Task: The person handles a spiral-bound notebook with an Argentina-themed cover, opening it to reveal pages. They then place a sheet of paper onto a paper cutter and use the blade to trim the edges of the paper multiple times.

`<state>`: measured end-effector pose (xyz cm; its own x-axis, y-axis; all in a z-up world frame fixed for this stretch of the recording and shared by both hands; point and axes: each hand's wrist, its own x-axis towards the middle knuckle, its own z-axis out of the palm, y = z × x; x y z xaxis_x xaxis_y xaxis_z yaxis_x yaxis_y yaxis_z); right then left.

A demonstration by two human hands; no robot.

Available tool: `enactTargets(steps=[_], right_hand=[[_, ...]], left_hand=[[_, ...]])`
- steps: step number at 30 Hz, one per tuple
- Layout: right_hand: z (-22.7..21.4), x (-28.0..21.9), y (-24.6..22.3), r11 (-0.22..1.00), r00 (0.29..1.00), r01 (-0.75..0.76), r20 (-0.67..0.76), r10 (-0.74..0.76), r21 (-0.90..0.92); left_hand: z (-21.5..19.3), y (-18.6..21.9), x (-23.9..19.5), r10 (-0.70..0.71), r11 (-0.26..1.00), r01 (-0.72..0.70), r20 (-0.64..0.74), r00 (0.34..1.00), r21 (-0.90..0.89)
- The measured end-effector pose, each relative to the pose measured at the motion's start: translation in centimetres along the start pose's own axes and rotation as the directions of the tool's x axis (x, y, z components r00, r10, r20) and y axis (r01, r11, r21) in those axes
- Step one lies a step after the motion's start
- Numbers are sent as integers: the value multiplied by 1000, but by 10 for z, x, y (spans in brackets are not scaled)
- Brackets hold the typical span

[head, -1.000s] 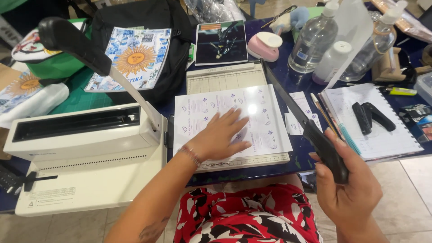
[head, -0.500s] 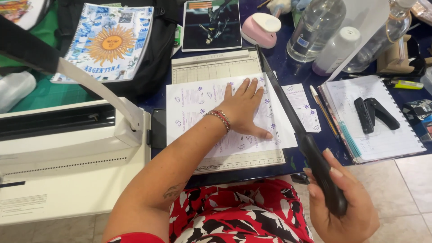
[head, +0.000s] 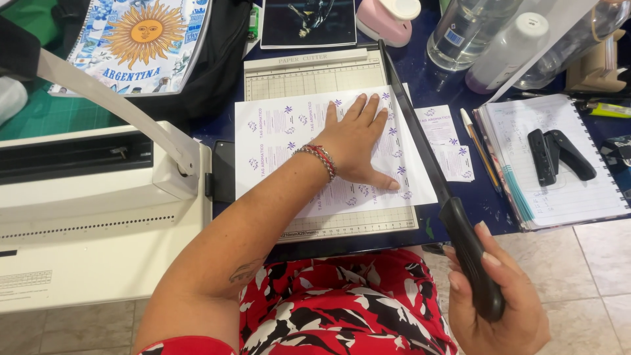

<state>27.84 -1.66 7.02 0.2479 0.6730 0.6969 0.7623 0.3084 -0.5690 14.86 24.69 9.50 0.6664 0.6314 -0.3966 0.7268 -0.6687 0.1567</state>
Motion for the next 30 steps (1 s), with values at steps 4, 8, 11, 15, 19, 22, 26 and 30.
enactTargets(steps=[4, 8, 11, 15, 19, 22, 26, 30], right_hand=[[1, -3, 1, 1000, 1000, -12, -8, 12, 9], [2, -6, 4, 1000, 1000, -12, -16, 12, 7], [3, -7, 4, 1000, 1000, -12, -28, 12, 8], [4, -9, 6, 1000, 1000, -2, -26, 2, 28], [2, -9, 7, 1000, 1000, 16, -11, -16, 4], [3, -10, 8, 1000, 1000, 5, -14, -5, 13], [3, -12, 9, 998, 999, -32, -15, 33, 55], [4, -11, 8, 999, 999, -23, -25, 24, 44]], left_hand=[[-1, 0, 0, -10, 1000, 10, 7, 1000, 7], [-2, 0, 0, -12, 1000, 12, 12, 1000, 1], [-2, 0, 0, -8, 1000, 9, 3, 1000, -15], [0, 0, 1, -6, 1000, 6, 8, 1000, 7], [2, -1, 3, -5, 1000, 5, -1, 1000, 8], [1, -1, 2, -5, 1000, 5, -3, 1000, -1], [0, -2, 2, -3, 1000, 3, 4, 1000, -2], [0, -2, 1, -5, 1000, 5, 8, 1000, -5]])
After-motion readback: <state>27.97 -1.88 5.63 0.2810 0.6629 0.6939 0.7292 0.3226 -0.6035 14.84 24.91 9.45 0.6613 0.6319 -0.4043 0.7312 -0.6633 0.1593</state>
